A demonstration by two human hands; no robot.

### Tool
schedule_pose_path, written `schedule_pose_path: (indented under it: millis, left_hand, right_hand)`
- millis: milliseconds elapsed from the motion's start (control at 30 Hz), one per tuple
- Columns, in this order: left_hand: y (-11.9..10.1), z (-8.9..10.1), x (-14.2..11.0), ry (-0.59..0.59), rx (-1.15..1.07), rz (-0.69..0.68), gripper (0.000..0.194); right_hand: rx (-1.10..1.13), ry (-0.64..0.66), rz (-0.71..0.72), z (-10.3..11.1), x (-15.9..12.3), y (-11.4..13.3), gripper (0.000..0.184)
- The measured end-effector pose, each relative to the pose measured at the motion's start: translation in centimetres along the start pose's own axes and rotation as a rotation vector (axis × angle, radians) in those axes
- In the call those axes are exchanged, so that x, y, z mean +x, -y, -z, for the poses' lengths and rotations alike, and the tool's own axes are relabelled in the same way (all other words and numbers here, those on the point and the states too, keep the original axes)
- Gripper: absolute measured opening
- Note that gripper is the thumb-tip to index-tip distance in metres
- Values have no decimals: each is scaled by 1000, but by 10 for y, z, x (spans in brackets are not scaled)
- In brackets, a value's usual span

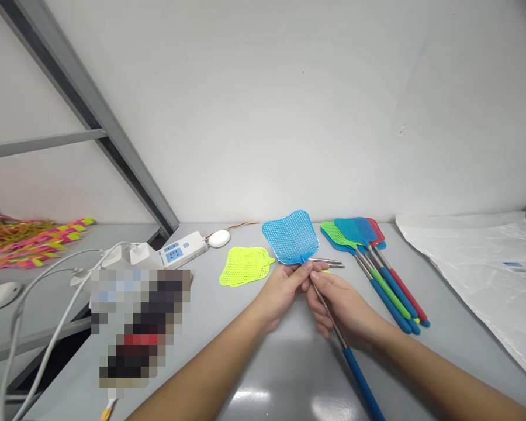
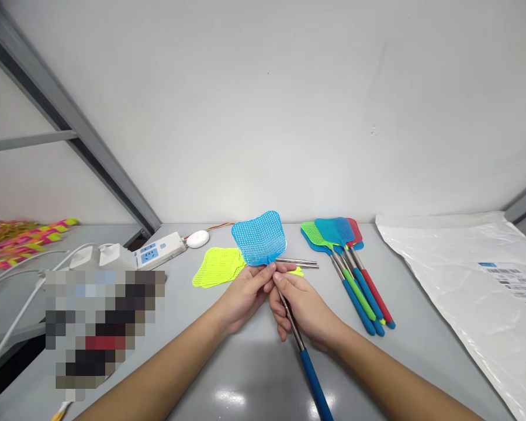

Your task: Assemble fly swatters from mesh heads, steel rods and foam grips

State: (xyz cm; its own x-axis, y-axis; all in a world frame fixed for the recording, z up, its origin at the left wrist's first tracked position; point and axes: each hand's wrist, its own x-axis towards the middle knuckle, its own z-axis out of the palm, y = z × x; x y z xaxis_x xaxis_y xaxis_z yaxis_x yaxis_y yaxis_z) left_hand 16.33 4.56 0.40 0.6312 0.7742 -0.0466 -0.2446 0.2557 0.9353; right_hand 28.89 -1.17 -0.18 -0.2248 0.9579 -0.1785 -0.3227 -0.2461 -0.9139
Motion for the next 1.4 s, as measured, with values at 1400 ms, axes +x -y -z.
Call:
schedule_pose_path:
  millis: [1400]
  left_hand:
    - [-22,3,-2,-217,3,-243,38]
  right_hand:
    - [-239,90,-55,-10,-13,18,37]
